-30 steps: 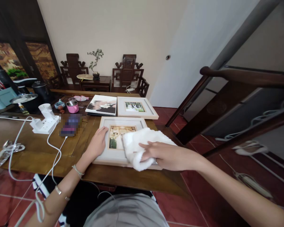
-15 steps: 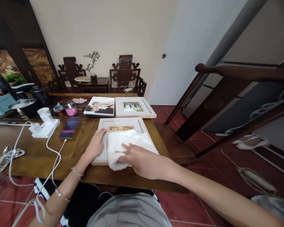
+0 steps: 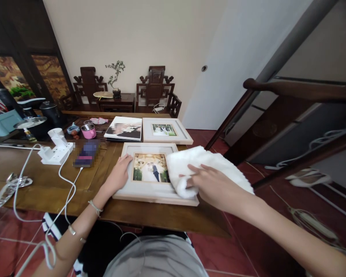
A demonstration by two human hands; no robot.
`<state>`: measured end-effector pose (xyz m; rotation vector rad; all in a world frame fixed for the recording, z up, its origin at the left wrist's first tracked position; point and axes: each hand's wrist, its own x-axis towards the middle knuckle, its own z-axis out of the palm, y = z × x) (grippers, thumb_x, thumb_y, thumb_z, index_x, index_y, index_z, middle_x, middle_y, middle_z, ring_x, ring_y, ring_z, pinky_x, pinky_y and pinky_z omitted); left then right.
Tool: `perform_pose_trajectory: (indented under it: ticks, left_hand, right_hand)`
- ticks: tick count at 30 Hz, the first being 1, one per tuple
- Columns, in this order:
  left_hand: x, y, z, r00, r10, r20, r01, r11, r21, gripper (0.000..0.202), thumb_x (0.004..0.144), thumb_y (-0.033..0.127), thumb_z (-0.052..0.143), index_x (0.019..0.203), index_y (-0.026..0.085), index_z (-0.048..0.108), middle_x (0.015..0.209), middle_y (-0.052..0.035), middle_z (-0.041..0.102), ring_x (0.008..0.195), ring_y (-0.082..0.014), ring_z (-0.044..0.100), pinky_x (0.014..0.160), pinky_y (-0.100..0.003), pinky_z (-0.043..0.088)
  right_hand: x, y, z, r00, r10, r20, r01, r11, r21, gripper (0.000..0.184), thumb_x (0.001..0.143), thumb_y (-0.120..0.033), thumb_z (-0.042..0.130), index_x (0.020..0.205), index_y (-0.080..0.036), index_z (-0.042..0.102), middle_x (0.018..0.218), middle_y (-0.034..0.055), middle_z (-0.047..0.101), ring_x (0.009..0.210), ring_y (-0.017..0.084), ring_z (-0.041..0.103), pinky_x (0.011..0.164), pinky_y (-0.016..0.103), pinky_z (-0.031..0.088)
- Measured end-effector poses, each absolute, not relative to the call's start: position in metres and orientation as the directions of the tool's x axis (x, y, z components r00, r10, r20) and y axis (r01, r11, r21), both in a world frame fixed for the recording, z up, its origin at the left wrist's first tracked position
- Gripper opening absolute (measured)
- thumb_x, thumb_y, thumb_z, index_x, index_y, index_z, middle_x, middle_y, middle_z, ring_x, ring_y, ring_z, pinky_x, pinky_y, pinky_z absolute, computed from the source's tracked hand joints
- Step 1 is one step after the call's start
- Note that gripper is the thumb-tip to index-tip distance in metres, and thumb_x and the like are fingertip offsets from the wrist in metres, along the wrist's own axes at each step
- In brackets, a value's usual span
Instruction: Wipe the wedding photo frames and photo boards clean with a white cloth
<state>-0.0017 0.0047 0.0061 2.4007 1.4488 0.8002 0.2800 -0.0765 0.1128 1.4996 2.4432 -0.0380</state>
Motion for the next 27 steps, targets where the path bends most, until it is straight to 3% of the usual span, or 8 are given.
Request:
perform_pose_trajectory:
  ticks: [7,11,14,17,20,23,27]
  left_hand:
    - [-0.003,0.006,0.003,0.368,0.872,0.323,0.757,-0.483,0.440,0.061,0.075,-0.006,0.032,0.132,0.009,0.047,0.140,-0.0159,0.049,0.137,-0.0225,0.035,0.116,-0.048,0.024]
    - [-0.003,0.005,0.004,0.366,0.875,0.318,0.754,-0.479,0.449,0.061,0.075,-0.006,0.032,0.132,0.011,0.048,0.139,-0.0149,0.050,0.137,-0.0223,0.035,0.116,-0.049,0.024]
    - [-0.002,0.004,0.006,0.367,0.879,0.304,0.763,-0.472,0.443,0.061,0.075,-0.007,0.030,0.131,0.008,0.048,0.139,-0.0167,0.050,0.137,-0.0227,0.035,0.116,-0.048,0.023]
    - [-0.002,0.003,0.009,0.364,0.879,0.306,0.751,-0.472,0.462,0.061,0.074,-0.007,0.030,0.130,0.008,0.049,0.139,-0.0165,0.049,0.138,-0.0235,0.034,0.115,-0.049,0.023]
    - [-0.002,0.004,0.007,0.360,0.870,0.337,0.725,-0.488,0.486,0.062,0.074,-0.007,0.031,0.130,0.012,0.050,0.139,-0.0139,0.050,0.138,-0.0233,0.034,0.115,-0.050,0.023]
    - [-0.003,0.005,0.003,0.347,0.874,0.339,0.727,-0.479,0.491,0.063,0.074,-0.006,0.032,0.132,0.012,0.049,0.139,-0.0141,0.050,0.137,-0.0232,0.035,0.115,-0.050,0.024]
    - [-0.004,0.005,0.001,0.339,0.879,0.334,0.748,-0.468,0.472,0.061,0.076,-0.005,0.033,0.132,0.012,0.048,0.139,-0.0143,0.050,0.137,-0.0231,0.036,0.115,-0.049,0.025]
  right_hand:
    - [0.284,-0.009,0.096,-0.431,0.902,-0.040,0.885,0.430,0.179,0.048,0.075,0.004,0.040,0.103,-0.017,0.072,0.101,0.0162,0.069,0.107,0.030,0.060,0.089,0.042,0.042]
    - [0.266,0.025,0.085,-0.468,0.883,0.038,0.872,0.455,0.181,0.050,0.075,0.003,0.044,0.117,-0.012,0.064,0.117,0.0176,0.064,0.123,0.034,0.046,0.094,0.046,0.038]
    - [0.234,0.041,0.079,-0.558,0.826,0.077,0.825,0.542,0.157,0.046,0.080,-0.004,0.048,0.124,-0.014,0.059,0.137,0.0143,0.052,0.133,0.034,0.032,0.102,0.048,0.029]
    - [0.199,0.051,0.076,-0.671,0.739,0.059,0.740,0.661,0.125,0.037,0.084,-0.012,0.053,0.119,-0.019,0.062,0.137,0.0101,0.052,0.137,0.029,0.026,0.107,0.047,0.020]
    - [0.181,0.055,0.076,-0.714,0.701,0.011,0.698,0.709,0.100,0.031,0.083,-0.013,0.055,0.112,-0.018,0.066,0.118,0.0117,0.065,0.133,0.026,0.034,0.107,0.044,0.020]
    - [0.187,0.058,0.078,-0.669,0.743,-0.019,0.738,0.668,0.095,0.029,0.085,-0.018,0.055,0.112,-0.015,0.067,0.107,0.0146,0.069,0.127,0.027,0.041,0.106,0.046,0.021]
    - [0.223,0.063,0.086,-0.555,0.828,-0.080,0.822,0.560,0.103,0.033,0.083,-0.011,0.053,0.110,-0.020,0.069,0.114,0.0122,0.067,0.120,0.027,0.050,0.104,0.047,0.026]
